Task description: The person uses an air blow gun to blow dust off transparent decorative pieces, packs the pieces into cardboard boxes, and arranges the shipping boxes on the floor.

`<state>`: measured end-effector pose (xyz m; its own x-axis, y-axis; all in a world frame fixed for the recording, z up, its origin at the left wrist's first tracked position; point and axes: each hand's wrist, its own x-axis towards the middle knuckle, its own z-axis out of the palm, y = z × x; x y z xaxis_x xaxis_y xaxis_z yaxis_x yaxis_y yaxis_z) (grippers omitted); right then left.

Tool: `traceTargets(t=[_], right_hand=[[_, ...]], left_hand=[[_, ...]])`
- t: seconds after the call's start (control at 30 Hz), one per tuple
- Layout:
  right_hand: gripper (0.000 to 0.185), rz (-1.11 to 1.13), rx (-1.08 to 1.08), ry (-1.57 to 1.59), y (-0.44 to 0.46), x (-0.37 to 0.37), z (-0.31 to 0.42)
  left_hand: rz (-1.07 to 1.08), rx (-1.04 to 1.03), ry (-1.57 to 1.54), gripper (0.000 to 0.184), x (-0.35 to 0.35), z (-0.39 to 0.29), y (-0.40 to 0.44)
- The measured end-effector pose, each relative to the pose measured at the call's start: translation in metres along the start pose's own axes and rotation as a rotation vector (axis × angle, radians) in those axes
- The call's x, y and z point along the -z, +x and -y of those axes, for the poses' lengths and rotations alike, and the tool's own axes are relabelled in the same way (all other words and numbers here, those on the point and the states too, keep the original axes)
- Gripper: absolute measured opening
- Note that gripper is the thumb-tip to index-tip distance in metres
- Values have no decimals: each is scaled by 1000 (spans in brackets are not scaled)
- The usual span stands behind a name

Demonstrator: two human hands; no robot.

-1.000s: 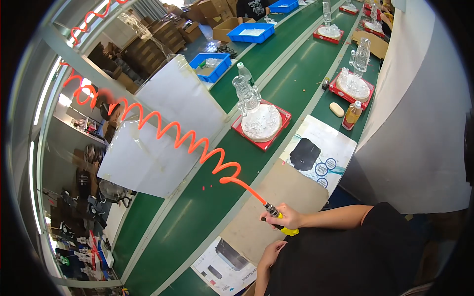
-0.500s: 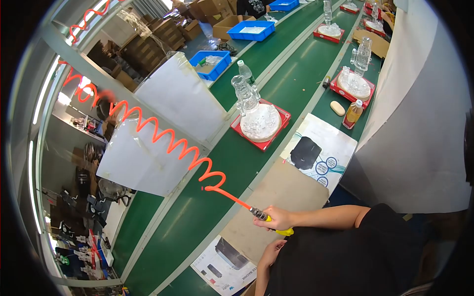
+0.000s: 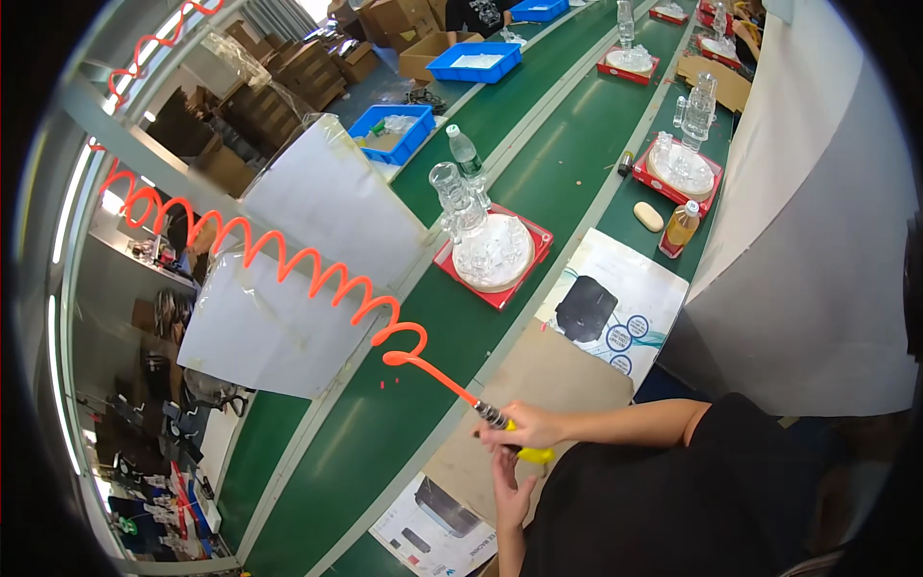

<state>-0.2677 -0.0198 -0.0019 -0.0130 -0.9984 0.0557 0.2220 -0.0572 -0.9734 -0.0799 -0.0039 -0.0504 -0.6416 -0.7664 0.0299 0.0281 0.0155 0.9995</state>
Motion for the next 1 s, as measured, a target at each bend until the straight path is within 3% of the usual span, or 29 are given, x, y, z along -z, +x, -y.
traceTargets(t=[0.03, 0.1, 0.13, 0.17, 0.2, 0.27, 0.3, 0.33, 0.37, 0.4, 0.47, 0.57, 0.67, 0.8, 1.0], right_hand=[[43, 52, -52, 10, 4, -4, 2], [44, 163, -160, 32, 12, -11, 6], [42, 258, -43, -255, 21, -7, 11], [41, 350, 82, -540, 34, 7, 20], [40, 436, 213, -823, 49, 22, 30], [33, 70, 569, -540, 82, 73, 45], [30, -91, 409, -427, 101, 100, 69], [32, -280, 319, -354, 114, 124, 106], [33, -499, 644, -527, 146, 156, 110], [46, -597, 771, -624, 176, 190, 122], [62, -862, 777, -1095, 215, 227, 138], [76, -618, 534, -891, 272, 282, 77], [78, -594, 417, -1080, 251, 245, 38], [78, -765, 528, -1091, 213, 194, 26], [68, -760, 667, -1031, 126, 140, 93]], left_hand=[[-9, 18, -115, 81, -3, -11, 8], [-206, 149, -119, 81, -8, -26, 19], [-307, 213, -119, 81, -10, -30, 23], [-390, 35, -78, 71, -14, -32, 25], [-412, 104, -45, 67, -5, -28, 20], [-470, 241, 16, 58, 18, -16, 2], [-536, 232, 56, 40, 20, -17, 0], [-555, 269, 82, 37, 24, -15, -6], [-572, 309, 108, 35, 32, -8, -17], [-583, 348, 134, 33, 40, 2, -29], [-604, 406, 254, 30, 52, 33, -53], [-630, 467, 318, 33, 57, 60, -77], [-624, 424, 333, 36, 63, 72, -88], [-628, 383, 353, 38, 61, 64, -89], [-563, 470, 332, 37, 61, 67, -83]])
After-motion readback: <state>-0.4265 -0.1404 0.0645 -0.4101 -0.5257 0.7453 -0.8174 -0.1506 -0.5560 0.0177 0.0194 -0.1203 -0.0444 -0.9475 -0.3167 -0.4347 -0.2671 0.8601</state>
